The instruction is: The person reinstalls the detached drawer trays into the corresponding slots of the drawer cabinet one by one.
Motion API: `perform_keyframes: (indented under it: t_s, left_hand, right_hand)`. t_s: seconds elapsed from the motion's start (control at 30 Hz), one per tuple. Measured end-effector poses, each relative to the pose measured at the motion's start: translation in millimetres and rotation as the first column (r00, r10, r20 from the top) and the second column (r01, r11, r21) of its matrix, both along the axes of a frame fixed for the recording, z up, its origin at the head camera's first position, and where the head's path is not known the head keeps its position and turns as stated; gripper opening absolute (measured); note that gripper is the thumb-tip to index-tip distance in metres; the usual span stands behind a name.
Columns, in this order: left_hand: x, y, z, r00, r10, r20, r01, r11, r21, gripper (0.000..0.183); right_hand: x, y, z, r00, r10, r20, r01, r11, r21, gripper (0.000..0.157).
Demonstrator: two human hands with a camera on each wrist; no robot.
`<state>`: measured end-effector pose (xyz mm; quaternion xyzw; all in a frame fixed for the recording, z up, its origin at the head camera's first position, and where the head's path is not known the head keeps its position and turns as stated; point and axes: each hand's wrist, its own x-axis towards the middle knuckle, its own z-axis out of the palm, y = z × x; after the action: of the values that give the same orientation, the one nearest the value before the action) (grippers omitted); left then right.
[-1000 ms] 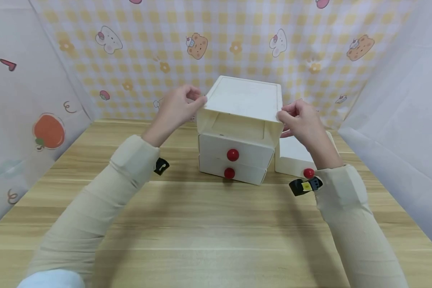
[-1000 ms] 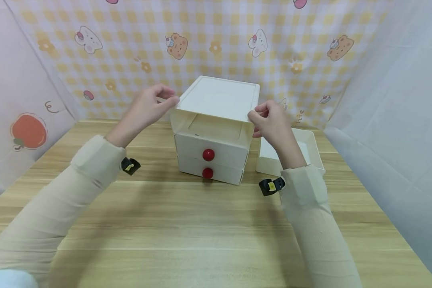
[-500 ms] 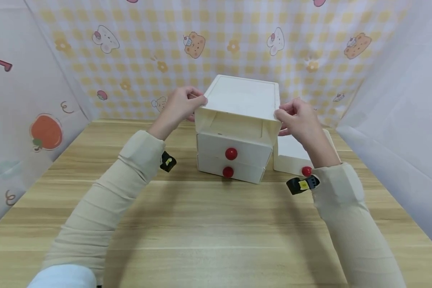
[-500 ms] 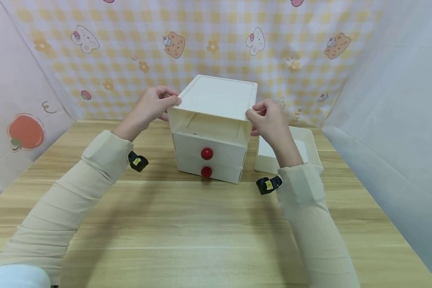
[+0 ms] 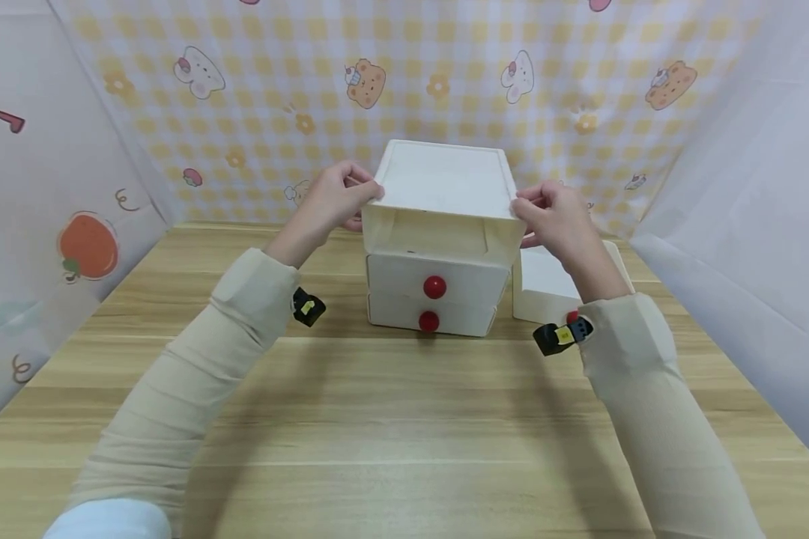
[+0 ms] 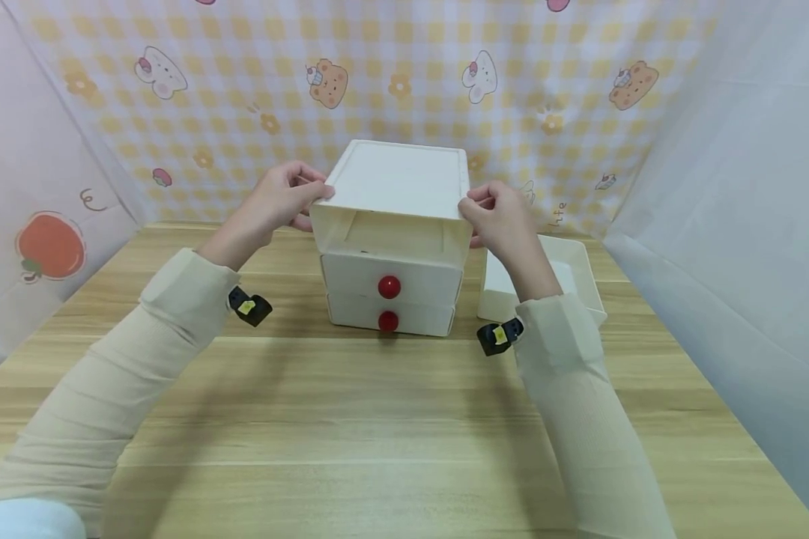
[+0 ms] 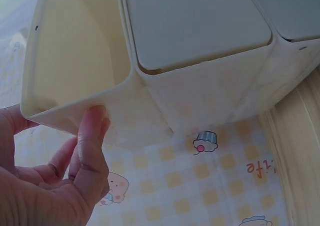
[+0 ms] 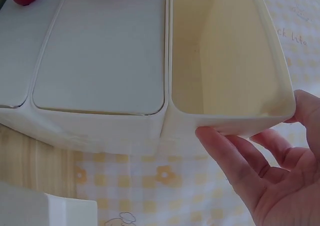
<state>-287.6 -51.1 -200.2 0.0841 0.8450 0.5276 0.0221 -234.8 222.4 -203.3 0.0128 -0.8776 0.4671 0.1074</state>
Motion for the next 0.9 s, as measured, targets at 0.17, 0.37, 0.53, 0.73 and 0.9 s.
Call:
perform_keyframes:
  t_s: [0.17,0.37,0.53,0.73,0.9]
  left_hand:
    - [6.1,-1,0.3,1.0,0.008,0.009,-0.008,1.0,0.002,0.034]
    - [13.2,-1,-0.7,0.999,0.011,-0.039,-0.012,0.999,-0.041,0.034]
    - [17.6,-1,0.1,0.999,0.01,-0.049,-0.014,0.997,-0.076,0.034]
    - [15.7,0,4.1,1.0,-0.011,-0.004,0.011,0.998,-0.063,0.038]
    - [8.2,-1,7.9,0.994,-0.018,0.107,0.015,1.0,0.027,0.051]
  right_hand:
    - [-5.3,-2,2.4,1.0,-0.001,0.012,0.001,1.0,0.018,0.036]
    - [-11.6,-4,5.7,0.999,-0.005,0.033,0.003,0.999,0.048,0.038]
    - [-17.6,-5,7.4,0.999,0.005,0.051,-0.007,0.999,0.043,0.039]
    - [-23.0,-3,8.3,0.999,0.009,0.049,-0.012,0.999,0.051,0.04]
    - [-26.2,-2,8.4,0.999,0.011,0.049,-0.013,0.998,0.057,0.039]
